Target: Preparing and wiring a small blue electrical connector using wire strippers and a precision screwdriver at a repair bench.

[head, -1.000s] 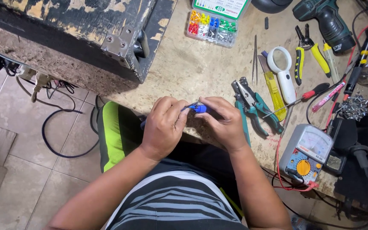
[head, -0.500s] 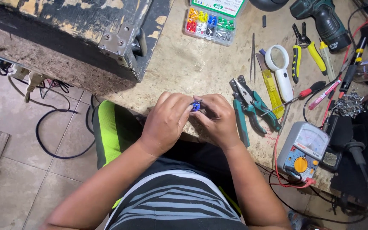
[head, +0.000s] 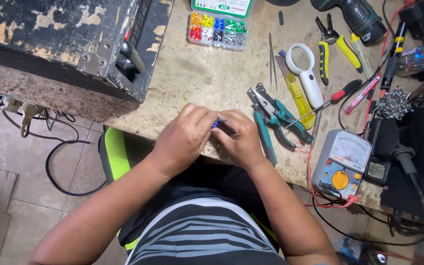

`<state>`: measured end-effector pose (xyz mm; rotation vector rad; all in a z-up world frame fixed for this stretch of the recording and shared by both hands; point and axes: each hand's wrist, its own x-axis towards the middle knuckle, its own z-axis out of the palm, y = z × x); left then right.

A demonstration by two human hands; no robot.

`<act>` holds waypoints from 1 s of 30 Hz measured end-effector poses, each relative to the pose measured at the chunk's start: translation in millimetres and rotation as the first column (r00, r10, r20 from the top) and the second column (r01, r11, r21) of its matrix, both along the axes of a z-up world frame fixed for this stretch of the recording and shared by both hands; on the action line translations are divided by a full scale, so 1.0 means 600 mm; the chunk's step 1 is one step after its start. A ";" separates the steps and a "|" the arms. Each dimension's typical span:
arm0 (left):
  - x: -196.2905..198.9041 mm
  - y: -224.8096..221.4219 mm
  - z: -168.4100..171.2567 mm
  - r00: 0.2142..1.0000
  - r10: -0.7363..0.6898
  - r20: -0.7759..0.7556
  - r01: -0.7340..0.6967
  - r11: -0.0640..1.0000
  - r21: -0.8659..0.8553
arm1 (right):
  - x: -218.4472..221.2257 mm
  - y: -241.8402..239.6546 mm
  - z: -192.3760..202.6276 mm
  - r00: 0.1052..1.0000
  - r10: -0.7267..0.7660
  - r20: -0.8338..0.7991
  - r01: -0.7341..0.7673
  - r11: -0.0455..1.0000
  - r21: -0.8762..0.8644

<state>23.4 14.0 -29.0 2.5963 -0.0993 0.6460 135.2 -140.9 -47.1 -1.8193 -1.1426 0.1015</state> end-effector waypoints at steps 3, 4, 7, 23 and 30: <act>0.003 0.007 0.006 0.999 -0.017 -0.034 0.016 0.999 -0.041 | 0.001 0.000 0.002 1.000 0.005 -0.011 -0.005 1.000 -0.001; 0.003 0.011 0.008 0.998 -0.026 -0.059 0.020 0.996 -0.089 | 0.001 -0.001 0.001 1.000 0.002 -0.013 -0.003 1.000 -0.007; 0.001 0.016 0.023 0.998 -0.021 -0.064 0.013 0.993 -0.119 | 0.004 -0.001 -0.011 1.000 0.010 -0.006 -0.010 1.000 -0.007; 0.009 0.000 0.008 1.000 -0.024 -0.017 0.026 0.993 0.118 | 0.008 -0.049 0.102 0.995 -0.098 0.003 0.098 0.990 -0.106; 0.006 0.008 0.010 0.999 -0.045 -0.015 0.045 0.997 0.057 | 0.184 -0.191 0.075 0.683 -0.703 0.196 0.714 0.587 -0.381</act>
